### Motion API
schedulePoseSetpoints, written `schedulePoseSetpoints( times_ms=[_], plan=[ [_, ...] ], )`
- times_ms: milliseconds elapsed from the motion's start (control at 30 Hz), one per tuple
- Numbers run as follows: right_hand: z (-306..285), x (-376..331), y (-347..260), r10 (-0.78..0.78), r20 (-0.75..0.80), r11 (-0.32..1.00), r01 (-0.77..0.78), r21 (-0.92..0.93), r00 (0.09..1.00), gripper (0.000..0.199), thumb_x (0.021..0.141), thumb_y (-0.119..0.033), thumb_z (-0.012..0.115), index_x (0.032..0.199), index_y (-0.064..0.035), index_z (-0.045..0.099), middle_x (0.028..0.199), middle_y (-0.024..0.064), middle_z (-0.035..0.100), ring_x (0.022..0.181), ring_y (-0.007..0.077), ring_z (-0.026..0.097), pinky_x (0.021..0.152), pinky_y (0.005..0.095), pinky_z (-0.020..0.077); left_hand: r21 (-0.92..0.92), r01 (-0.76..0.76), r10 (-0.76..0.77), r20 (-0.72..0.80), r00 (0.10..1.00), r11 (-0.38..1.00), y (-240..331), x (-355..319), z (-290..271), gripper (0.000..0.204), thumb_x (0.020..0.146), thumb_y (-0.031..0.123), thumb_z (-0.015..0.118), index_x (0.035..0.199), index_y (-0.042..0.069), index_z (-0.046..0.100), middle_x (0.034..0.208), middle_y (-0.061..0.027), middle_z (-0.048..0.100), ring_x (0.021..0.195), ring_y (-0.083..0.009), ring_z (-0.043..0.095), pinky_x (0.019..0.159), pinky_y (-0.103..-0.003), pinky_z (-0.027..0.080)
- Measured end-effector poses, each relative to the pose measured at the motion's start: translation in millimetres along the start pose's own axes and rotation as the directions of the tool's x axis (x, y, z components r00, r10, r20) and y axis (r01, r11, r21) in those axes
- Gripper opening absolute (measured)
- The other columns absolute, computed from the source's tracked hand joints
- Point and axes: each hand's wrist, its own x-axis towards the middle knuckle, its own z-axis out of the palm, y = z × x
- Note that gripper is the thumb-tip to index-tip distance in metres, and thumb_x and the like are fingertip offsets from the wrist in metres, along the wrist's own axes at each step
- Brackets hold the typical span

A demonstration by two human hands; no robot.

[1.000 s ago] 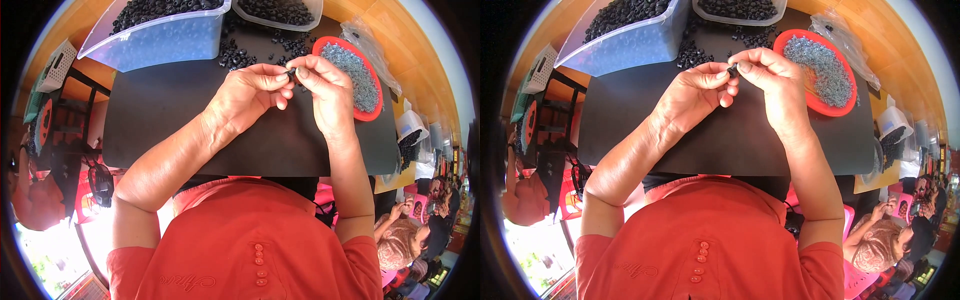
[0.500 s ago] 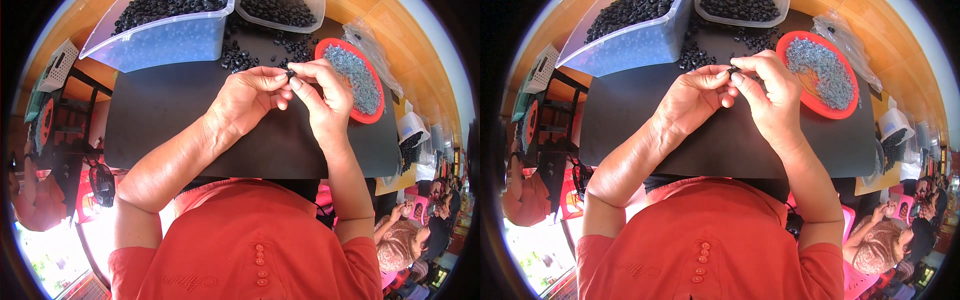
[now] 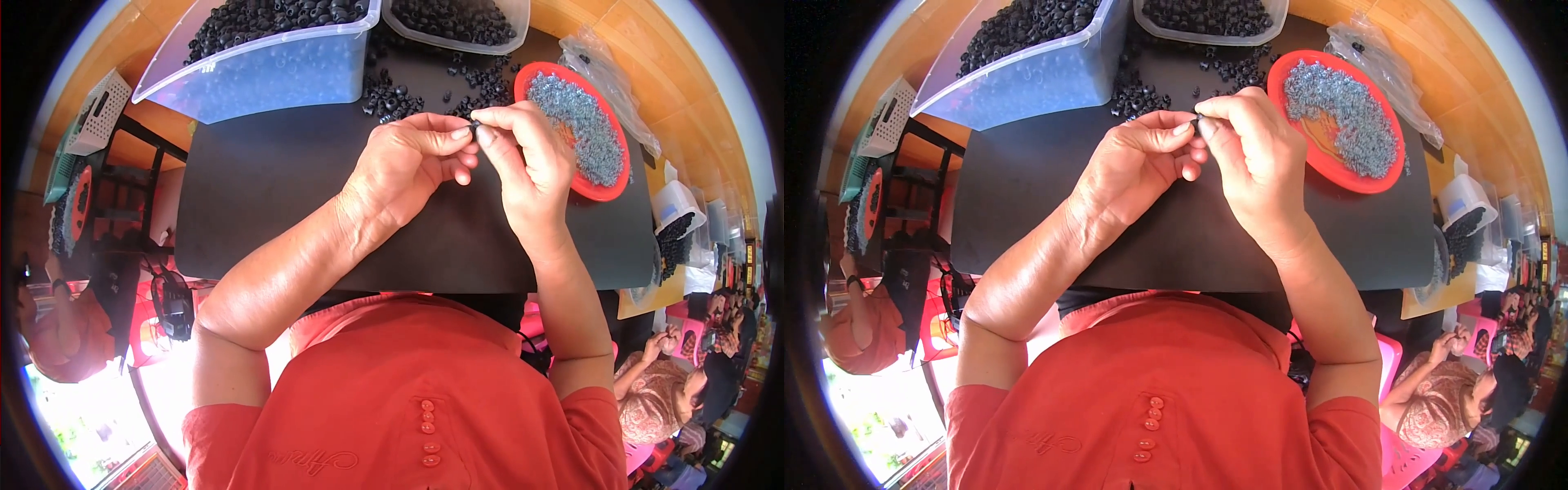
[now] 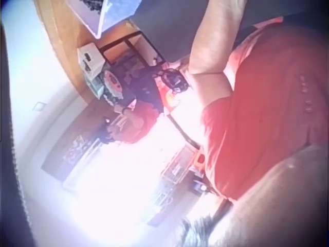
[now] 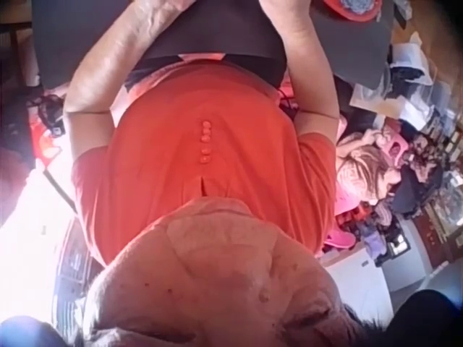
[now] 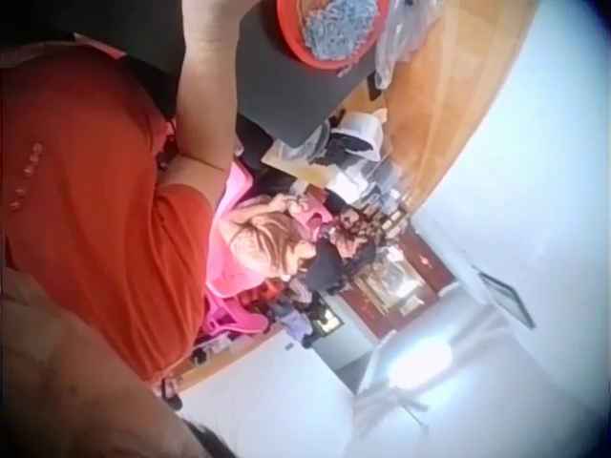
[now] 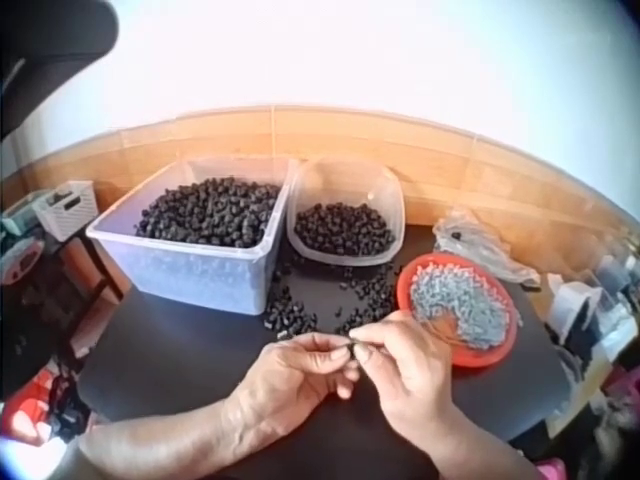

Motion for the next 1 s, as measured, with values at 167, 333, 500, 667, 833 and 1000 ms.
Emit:
schedulePoseSetpoints(
  times_ms=[167, 333, 500, 667, 833, 1000],
  plan=[
    [13, -2, -8, 0.058, -0.012, 0.985, -0.056, 0.164, 0.998, 0.030, 0.073, 0.004, 0.071, 0.101, -0.0008, 0.060, 0.078, 0.0076, 0.054, 0.072, 0.0192, 0.061, 0.060, 0.0328, 0.0502, -0.099, 0.031, -0.026, 0.048, 0.999, 0.995, -3, 3, -12, 0.013, 0.092, 0.004, 0.062, 0.102, -0.004, 0.061, 0.093, -0.0129, 0.066, 0.085, -0.0220, 0.063, 0.081, -0.036, 0.050],
    [19, -6, 3, -0.066, -0.097, 0.997, 0.062, -0.039, 0.993, 0.030, 0.067, 0.002, 0.071, 0.094, -0.0031, 0.058, 0.078, 0.0102, 0.054, 0.068, 0.0267, 0.059, 0.057, 0.0372, 0.0464, -0.074, 0.030, -0.032, -0.022, 0.999, 0.997, -5, 2, -3, 0.011, 0.091, 0.006, 0.064, 0.100, -0.001, 0.062, 0.093, -0.0113, 0.065, 0.085, -0.0214, 0.062, 0.083, -0.037, 0.048],
    [14, -3, 4, -0.155, -0.088, 0.978, 0.141, -0.152, 0.984, 0.024, 0.072, -0.001, 0.070, 0.093, -0.0016, 0.058, 0.078, 0.0105, 0.054, 0.065, 0.0268, 0.056, 0.055, 0.0381, 0.0444, -0.156, 0.090, -0.072, 0.121, 0.990, 0.984, -4, 2, -4, 0.014, 0.092, 0.014, 0.064, 0.097, 0.001, 0.064, 0.093, -0.0092, 0.066, 0.087, -0.0211, 0.062, 0.082, -0.035, 0.048],
    [8, -3, 4, -0.216, -0.049, 0.962, 0.204, -0.181, 0.975, 0.021, 0.074, -0.001, 0.070, 0.091, -0.0010, 0.059, 0.078, 0.0109, 0.054, 0.064, 0.0275, 0.055, 0.054, 0.0380, 0.0436, -0.091, 0.080, -0.062, 0.184, 0.981, 0.993, -5, 3, -3, 0.016, 0.093, 0.018, 0.061, 0.094, 0.002, 0.065, 0.090, -0.0087, 0.067, 0.086, -0.0207, 0.062, 0.081, -0.035, 0.048],
    [5, -2, 1, -0.239, -0.044, 0.958, 0.228, -0.176, 0.970, 0.018, 0.076, -0.002, 0.071, 0.089, -0.0016, 0.059, 0.075, 0.0102, 0.053, 0.062, 0.0285, 0.053, 0.053, 0.0385, 0.0427, -0.066, 0.075, -0.065, 0.153, 0.986, 0.995, -2, -1, 3, 0.020, 0.095, 0.021, 0.059, 0.094, 0.002, 0.065, 0.089, -0.0099, 0.067, 0.082, -0.0217, 0.062, 0.075, -0.034, 0.049],
    [4, 5, -11, 0.141, 0.076, 0.987, -0.147, 0.073, 0.987, 0.018, 0.081, -0.005, 0.074, 0.086, 0.0003, 0.057, 0.070, 0.0048, 0.054, 0.061, 0.0146, 0.057, 0.052, 0.0297, 0.0448, -0.142, 0.113, -0.087, 0.181, 0.980, 0.983, -5, 7, -9, 0.024, 0.097, 0.023, 0.056, 0.094, 0.001, 0.065, 0.091, -0.0103, 0.067, 0.085, -0.0230, 0.062, 0.075, -0.037, 0.050]
  ],
)
